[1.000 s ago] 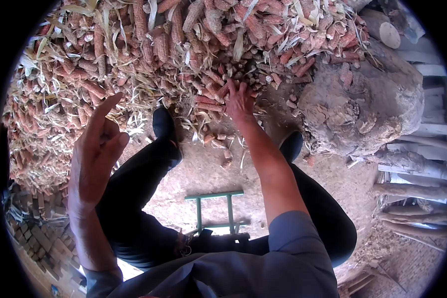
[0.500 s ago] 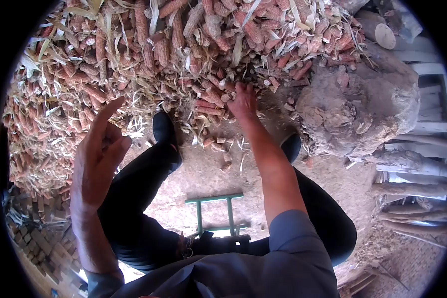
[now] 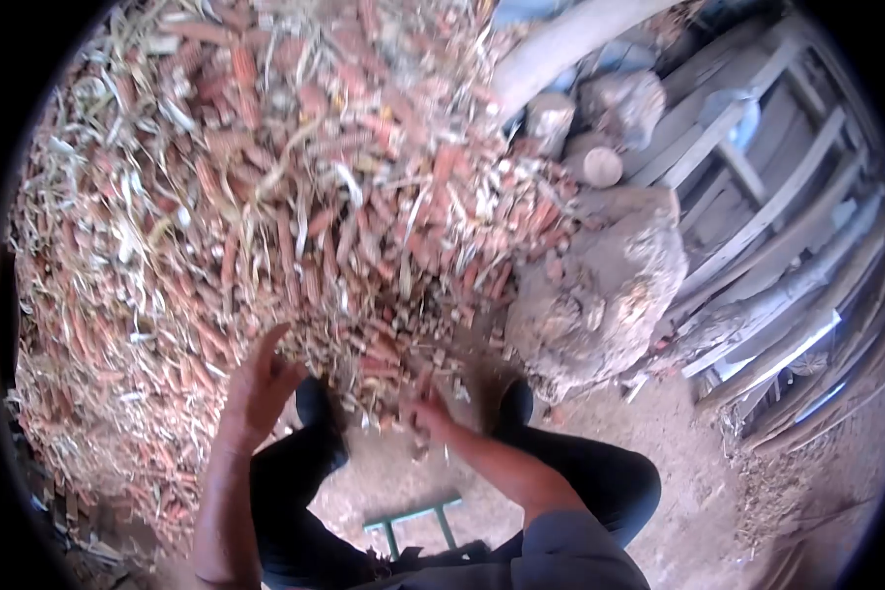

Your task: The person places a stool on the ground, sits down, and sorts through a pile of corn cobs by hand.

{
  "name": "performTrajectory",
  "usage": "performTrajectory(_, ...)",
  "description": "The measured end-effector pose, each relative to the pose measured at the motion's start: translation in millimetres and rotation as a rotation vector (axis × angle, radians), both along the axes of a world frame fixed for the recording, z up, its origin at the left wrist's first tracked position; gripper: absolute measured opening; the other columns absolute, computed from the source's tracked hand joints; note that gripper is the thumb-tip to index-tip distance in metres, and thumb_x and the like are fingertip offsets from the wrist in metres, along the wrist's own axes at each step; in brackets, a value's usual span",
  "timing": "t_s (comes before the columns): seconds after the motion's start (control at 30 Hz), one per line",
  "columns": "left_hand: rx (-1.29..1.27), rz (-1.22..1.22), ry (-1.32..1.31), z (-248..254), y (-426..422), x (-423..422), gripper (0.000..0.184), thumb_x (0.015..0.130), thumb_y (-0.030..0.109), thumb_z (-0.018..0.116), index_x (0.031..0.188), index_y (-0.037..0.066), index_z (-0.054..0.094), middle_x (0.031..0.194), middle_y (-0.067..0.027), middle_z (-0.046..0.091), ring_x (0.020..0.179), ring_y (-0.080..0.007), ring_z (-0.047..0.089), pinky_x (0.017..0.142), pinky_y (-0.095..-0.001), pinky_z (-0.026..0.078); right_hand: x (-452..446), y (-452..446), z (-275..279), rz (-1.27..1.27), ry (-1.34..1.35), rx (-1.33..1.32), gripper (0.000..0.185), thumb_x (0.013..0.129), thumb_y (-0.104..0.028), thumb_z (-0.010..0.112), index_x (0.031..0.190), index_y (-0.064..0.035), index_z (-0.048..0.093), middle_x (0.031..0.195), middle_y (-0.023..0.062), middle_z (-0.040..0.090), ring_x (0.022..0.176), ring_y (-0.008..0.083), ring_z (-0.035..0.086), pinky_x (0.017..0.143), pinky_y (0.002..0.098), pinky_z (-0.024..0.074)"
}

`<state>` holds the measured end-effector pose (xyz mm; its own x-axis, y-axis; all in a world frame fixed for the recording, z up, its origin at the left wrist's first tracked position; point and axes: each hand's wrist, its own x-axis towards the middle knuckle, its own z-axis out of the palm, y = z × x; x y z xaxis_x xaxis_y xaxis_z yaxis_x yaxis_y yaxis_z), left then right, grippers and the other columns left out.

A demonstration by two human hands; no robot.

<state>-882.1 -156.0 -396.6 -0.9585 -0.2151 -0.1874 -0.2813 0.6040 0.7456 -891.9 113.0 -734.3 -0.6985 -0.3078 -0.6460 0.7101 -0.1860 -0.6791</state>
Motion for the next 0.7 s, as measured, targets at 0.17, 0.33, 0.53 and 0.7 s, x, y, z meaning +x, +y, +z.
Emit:
performTrajectory(0.17,-0.049,-0.019,0.053,-2.7,-6.1,2.2,0.062,0.093,0.021,0.072,0.149,0.007,0.051,0.064,-0.0054,0.051,0.059,-0.0169,0.048,0.059,-0.0367,0.042,-6.0,25.5,88.5,0.306,-0.236,-0.194,0.020,0.088,-0.012,0.075,0.104,-0.0099,0.063,0.077,0.0069,0.068,0.057,0.0199,0.067,0.051,0.0353,0.0550)
performTrajectory(0.33,-0.049,-0.011,0.069,9.3,-8.0,8.8,0.056,0.092,0.024,0.074,0.142,0.007,0.055,0.073,-0.0165,0.062,0.068,-0.0304,0.064,0.067,-0.0438,0.050,-277.5,24.2,383.1,0.117,0.481,-0.404,0.061,0.106,-0.042,0.056,0.141,0.0039,0.037,0.129,0.0199,0.055,0.105,0.0352,0.065,0.087,0.0478,0.0612)
performTrajectory(0.53,-0.065,-0.006,0.200,-16.1,-21.3,3.8,0.055,0.093,0.025,0.073,0.140,0.004,0.054,0.089,-0.0251,0.069,0.083,-0.0449,0.067,0.074,-0.0505,0.050,-284.6,5.7,539.6,-0.299,0.821,0.251,0.084,0.100,-0.028,0.070,0.163,-0.0054,0.019,0.151,0.0254,0.045,0.126,0.0395,0.059,0.101,0.0476,0.0597)
performTrajectory(0.7,-0.060,0.019,0.119,-4.7,-24.6,9.0,0.059,0.093,0.028,0.074,0.143,0.003,0.053,0.089,-0.0225,0.071,0.081,-0.0360,0.070,0.078,-0.0453,0.054,-162.8,-3.8,329.8,0.245,1.078,0.706,0.076,0.096,-0.027,0.075,0.159,-0.0083,0.036,0.141,0.0207,0.057,0.102,0.0259,0.068,0.079,0.0335,0.0602)
